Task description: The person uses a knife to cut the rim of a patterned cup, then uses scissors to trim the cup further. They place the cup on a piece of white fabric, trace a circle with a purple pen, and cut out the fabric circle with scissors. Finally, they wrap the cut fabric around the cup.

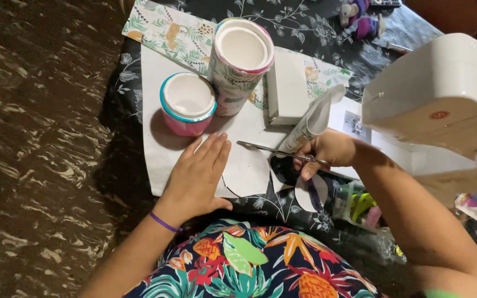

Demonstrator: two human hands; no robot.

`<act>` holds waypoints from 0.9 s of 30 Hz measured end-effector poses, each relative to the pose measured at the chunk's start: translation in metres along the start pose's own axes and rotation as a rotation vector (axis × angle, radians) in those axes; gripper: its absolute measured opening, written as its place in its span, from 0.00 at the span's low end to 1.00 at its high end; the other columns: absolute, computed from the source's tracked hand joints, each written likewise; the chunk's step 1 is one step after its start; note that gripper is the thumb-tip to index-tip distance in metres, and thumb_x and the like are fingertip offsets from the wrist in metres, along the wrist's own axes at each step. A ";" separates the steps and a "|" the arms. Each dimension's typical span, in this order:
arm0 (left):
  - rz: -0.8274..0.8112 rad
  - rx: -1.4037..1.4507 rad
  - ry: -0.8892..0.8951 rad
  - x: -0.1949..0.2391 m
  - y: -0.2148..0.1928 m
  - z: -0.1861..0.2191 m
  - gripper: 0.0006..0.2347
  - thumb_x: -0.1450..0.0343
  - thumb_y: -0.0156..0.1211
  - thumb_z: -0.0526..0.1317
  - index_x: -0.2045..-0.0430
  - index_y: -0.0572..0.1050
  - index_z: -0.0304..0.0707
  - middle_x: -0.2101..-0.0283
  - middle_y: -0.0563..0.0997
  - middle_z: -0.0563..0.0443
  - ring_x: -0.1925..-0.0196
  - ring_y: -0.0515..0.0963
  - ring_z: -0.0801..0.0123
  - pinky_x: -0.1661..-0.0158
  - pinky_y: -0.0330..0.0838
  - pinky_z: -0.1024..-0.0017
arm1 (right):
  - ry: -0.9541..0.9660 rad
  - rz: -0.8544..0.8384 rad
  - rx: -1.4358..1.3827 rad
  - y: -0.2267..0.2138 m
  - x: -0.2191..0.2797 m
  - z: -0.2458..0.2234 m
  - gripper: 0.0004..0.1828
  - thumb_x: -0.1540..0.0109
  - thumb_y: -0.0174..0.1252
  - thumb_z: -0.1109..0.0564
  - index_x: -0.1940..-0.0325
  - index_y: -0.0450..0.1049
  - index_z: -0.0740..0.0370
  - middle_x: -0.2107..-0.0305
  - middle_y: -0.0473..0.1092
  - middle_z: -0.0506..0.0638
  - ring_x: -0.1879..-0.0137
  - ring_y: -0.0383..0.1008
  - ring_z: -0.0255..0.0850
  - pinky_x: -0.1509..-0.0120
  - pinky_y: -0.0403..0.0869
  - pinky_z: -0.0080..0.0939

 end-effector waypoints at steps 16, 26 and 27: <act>0.048 -0.089 0.119 0.011 0.011 -0.019 0.53 0.46 0.73 0.61 0.26 0.60 0.29 0.24 0.65 0.37 0.19 0.60 0.51 0.23 0.46 0.45 | -0.080 -0.022 0.091 0.001 -0.002 -0.008 0.19 0.59 0.88 0.62 0.68 0.88 0.67 0.88 0.72 0.53 0.86 0.68 0.36 0.80 0.71 0.33; 0.143 -0.065 0.139 0.015 0.004 -0.016 0.47 0.46 0.66 0.57 0.30 0.65 0.31 0.27 0.69 0.37 0.21 0.64 0.51 0.24 0.49 0.43 | -0.024 0.031 0.277 0.005 0.019 -0.035 0.19 0.57 0.89 0.55 0.70 0.89 0.64 0.90 0.72 0.53 0.85 0.70 0.39 0.73 0.73 0.37; 0.147 -0.061 0.139 0.016 0.004 -0.016 0.47 0.46 0.65 0.56 0.29 0.65 0.32 0.27 0.70 0.37 0.22 0.65 0.50 0.24 0.49 0.42 | -0.009 0.042 0.279 0.006 0.020 -0.034 0.20 0.57 0.89 0.54 0.68 0.89 0.64 0.88 0.74 0.54 0.83 0.71 0.40 0.71 0.75 0.38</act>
Point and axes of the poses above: each hand's wrist, its own x-axis away from the middle knuckle, its own y-axis out of the palm, z = x × y, the point moved 7 cm from there along -x, towards the middle knuckle
